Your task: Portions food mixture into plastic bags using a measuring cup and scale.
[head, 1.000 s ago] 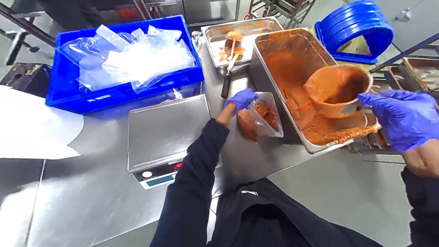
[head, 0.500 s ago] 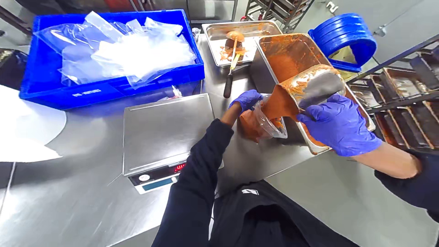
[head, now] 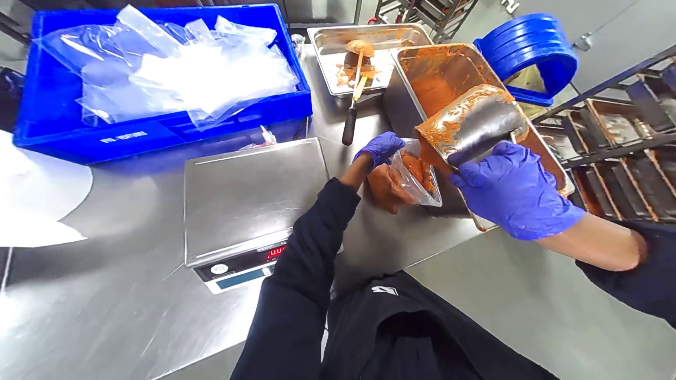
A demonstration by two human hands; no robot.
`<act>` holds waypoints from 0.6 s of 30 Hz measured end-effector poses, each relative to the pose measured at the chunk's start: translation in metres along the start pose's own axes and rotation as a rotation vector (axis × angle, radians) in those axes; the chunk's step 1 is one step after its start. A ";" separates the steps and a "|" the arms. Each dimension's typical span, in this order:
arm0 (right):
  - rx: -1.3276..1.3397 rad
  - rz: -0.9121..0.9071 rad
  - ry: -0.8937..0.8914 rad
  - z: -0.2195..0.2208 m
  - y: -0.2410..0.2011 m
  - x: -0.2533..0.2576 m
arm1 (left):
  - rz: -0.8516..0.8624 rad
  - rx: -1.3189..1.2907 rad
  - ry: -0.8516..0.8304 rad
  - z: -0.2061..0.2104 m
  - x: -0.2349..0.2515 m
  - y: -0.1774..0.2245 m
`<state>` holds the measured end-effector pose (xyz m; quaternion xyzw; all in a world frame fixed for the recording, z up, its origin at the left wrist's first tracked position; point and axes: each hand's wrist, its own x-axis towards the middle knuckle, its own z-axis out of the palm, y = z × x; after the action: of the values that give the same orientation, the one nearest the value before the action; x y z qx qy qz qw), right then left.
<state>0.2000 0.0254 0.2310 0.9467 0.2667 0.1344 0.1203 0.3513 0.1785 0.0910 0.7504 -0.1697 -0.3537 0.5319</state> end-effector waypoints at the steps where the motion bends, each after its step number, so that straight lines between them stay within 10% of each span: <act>1: -0.002 -0.007 -0.003 0.000 -0.002 0.001 | 0.007 0.017 0.008 -0.001 -0.001 -0.001; 7: 0.022 0.070 -0.337 -0.003 -0.012 0.014 | 0.086 0.335 -0.018 -0.005 -0.011 0.006; 18: 0.091 0.066 -0.268 -0.005 -0.002 0.016 | -0.053 0.021 0.073 0.003 -0.053 0.027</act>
<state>0.2108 0.0363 0.2385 0.9689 0.2231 -0.0014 0.1071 0.3160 0.1992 0.1339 0.7726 -0.1342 -0.3382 0.5203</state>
